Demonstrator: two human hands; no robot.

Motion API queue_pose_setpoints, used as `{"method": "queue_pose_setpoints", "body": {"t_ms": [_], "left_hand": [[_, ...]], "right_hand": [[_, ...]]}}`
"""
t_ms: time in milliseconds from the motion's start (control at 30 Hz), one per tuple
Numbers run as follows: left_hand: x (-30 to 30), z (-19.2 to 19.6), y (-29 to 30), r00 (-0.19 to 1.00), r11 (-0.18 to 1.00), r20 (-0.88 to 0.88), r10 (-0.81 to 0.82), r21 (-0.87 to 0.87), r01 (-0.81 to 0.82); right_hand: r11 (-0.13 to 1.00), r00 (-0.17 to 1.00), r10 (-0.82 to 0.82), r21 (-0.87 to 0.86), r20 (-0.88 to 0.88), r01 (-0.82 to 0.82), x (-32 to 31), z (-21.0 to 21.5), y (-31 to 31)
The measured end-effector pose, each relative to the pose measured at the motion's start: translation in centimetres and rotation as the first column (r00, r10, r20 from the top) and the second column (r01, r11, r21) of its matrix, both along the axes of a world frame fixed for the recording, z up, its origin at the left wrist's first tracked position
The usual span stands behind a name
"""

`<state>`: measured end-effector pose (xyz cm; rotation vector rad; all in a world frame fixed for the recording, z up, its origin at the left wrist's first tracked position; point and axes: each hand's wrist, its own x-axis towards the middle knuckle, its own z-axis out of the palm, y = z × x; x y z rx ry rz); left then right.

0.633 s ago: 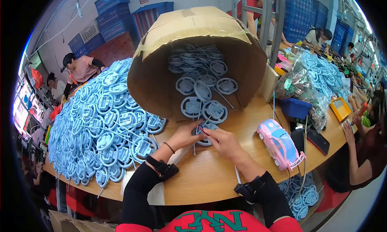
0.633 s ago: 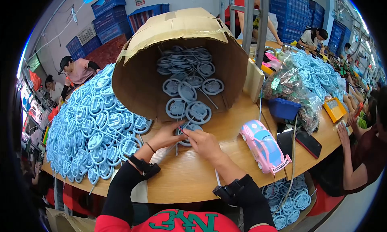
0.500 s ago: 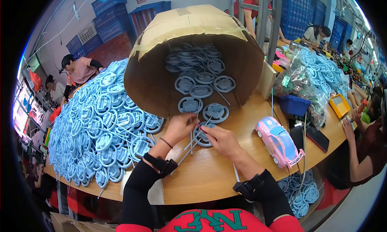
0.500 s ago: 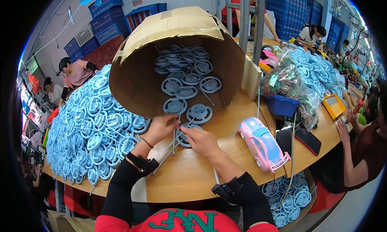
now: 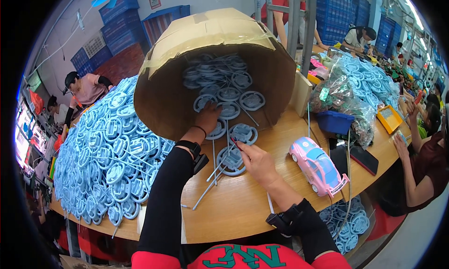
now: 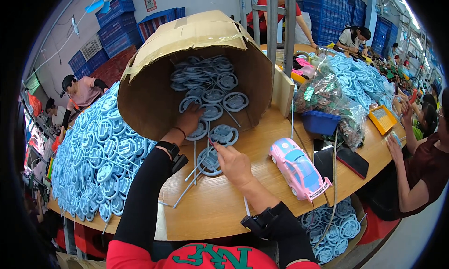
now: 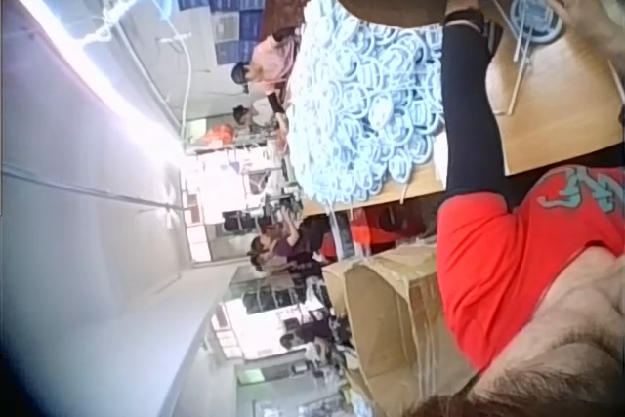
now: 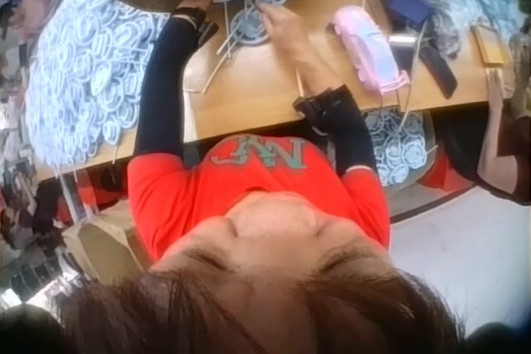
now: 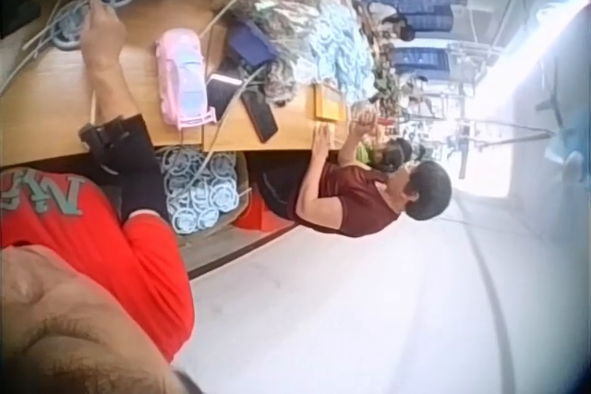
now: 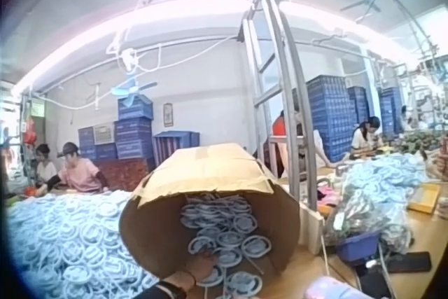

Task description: Assembling blue plastic toy steering wheel components by inserting wires and securing parts.

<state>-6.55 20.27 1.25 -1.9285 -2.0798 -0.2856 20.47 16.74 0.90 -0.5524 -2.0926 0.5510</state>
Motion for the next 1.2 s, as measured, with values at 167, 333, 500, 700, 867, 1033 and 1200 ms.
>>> {"method": "queue_pose_setpoints", "body": {"t_ms": [167,333,500,700,867,1033,1200], "left_hand": [[-0.3,-0.3,1.4,0.995,0.995,-0.025,-0.098,-0.019,0.098],[0.4,0.5,-0.2,0.973,0.991,0.193,-0.128,0.049,0.121],[1.4,2.0,-1.1,0.992,0.995,0.117,-0.050,0.094,0.040],[3.7,5.4,-5.3,0.935,0.932,0.352,0.045,0.321,-0.166],[6.6,4.8,-9.0,0.869,0.930,0.485,-0.096,0.354,-0.095],[7.4,4.8,-11.7,0.387,0.982,0.919,-0.079,0.138,-0.127],[7.0,3.0,-14.2,0.067,0.988,0.989,-0.130,0.135,-0.071]], "right_hand": [[0.999,0.998,-0.042,0.030,0.054,0.040,0.1,0.0,0.0],[0.999,0.999,-0.026,0.045,0.030,0.025,0.2,0.3,-0.2],[0.998,1.000,0.000,0.061,0.002,0.000,0.0,0.5,-0.4],[0.996,0.999,0.047,0.078,-0.010,-0.046,0.0,0.5,-0.6],[0.991,0.993,0.065,0.109,0.095,-0.075,0.1,0.1,-0.4],[0.986,0.986,0.144,0.077,0.088,-0.151,0.1,0.6,-0.9],[0.971,0.969,0.214,0.079,0.127,-0.225,0.1,0.3,-1.1]]}}
